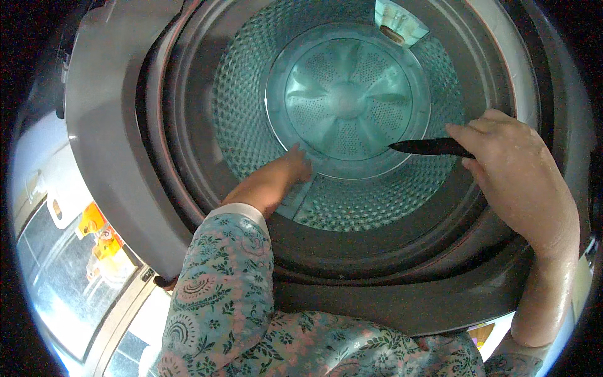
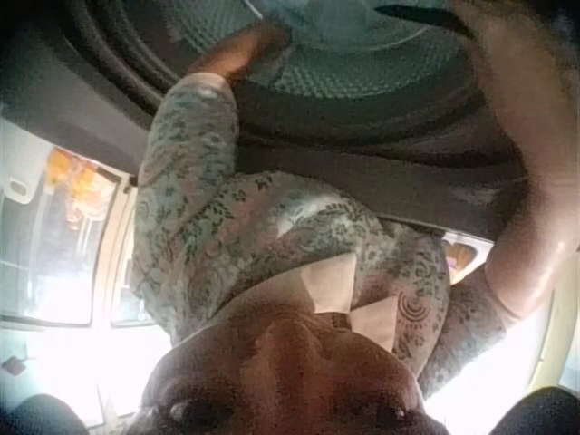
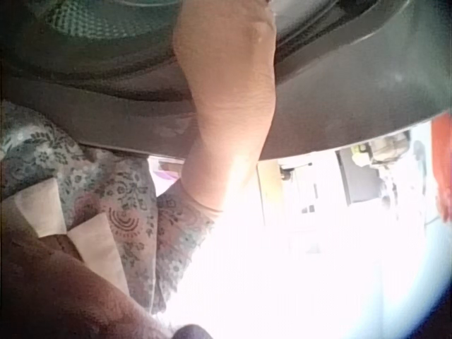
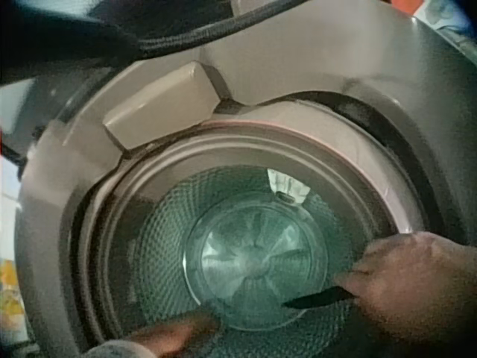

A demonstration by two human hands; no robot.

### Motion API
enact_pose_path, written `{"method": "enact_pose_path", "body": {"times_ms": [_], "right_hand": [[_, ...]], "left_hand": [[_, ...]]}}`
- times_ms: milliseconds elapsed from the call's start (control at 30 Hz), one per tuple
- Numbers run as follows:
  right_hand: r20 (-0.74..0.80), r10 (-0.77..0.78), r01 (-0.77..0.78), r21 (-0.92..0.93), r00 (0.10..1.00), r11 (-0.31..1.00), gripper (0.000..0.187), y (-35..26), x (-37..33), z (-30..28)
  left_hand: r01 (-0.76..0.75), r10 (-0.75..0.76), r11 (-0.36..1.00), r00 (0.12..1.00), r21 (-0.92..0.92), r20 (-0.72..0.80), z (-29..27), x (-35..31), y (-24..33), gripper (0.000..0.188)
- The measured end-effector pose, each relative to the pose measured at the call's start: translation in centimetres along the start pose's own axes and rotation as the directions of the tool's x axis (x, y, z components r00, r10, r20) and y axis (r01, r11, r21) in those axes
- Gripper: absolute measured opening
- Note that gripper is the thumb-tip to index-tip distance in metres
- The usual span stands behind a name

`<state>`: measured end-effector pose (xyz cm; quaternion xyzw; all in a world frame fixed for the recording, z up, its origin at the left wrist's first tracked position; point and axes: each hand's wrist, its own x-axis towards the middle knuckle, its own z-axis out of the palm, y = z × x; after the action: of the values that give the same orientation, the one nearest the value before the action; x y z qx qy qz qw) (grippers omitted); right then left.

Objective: The person cleans the interior of a top-loading washing machine using a knife and a white cloth. They scrape the inner drum and the detergent dispenser area, then wipe the surfaces. The person also washes the knife and a brown cloth at the sink.

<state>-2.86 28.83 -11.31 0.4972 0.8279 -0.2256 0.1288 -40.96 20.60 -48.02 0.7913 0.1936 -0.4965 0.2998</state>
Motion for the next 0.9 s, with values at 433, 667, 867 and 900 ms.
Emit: {"method": "enact_pose_path", "body": {"times_ms": [433, 667, 867, 900], "right_hand": [[0.027, 0.007, -0.005, -0.049, 1.000, 0.999, 0.028, 0.0, 0.2, 0.2], [0.017, 0.017, -0.016, -0.046, 1.000, 0.999, 0.028, 0.2, 0.2, 0.5], [-0.046, -0.051, 0.051, -0.016, 0.998, 0.999, 0.027, 0.1, 0.4, 0.5], [-0.048, -0.055, 0.055, -0.012, 0.997, 0.998, 0.027, 0.1, 0.4, 0.5]], "left_hand": [[0.063, -0.085, 0.992, 0.976, 0.110, 0.201, -1.4, 2.2, -1.1, 0.042], [0.225, -0.092, 0.929, 0.909, -0.293, 0.406, -5.2, -0.1, -2.7, 0.038], [-0.020, 0.038, 0.992, 0.989, 0.126, -0.143, 3.9, 4.3, -3.1, 0.037], [-0.020, 0.021, 0.999, 1.000, 0.030, -0.013, 4.2, 4.9, -3.2, 0.037]]}}
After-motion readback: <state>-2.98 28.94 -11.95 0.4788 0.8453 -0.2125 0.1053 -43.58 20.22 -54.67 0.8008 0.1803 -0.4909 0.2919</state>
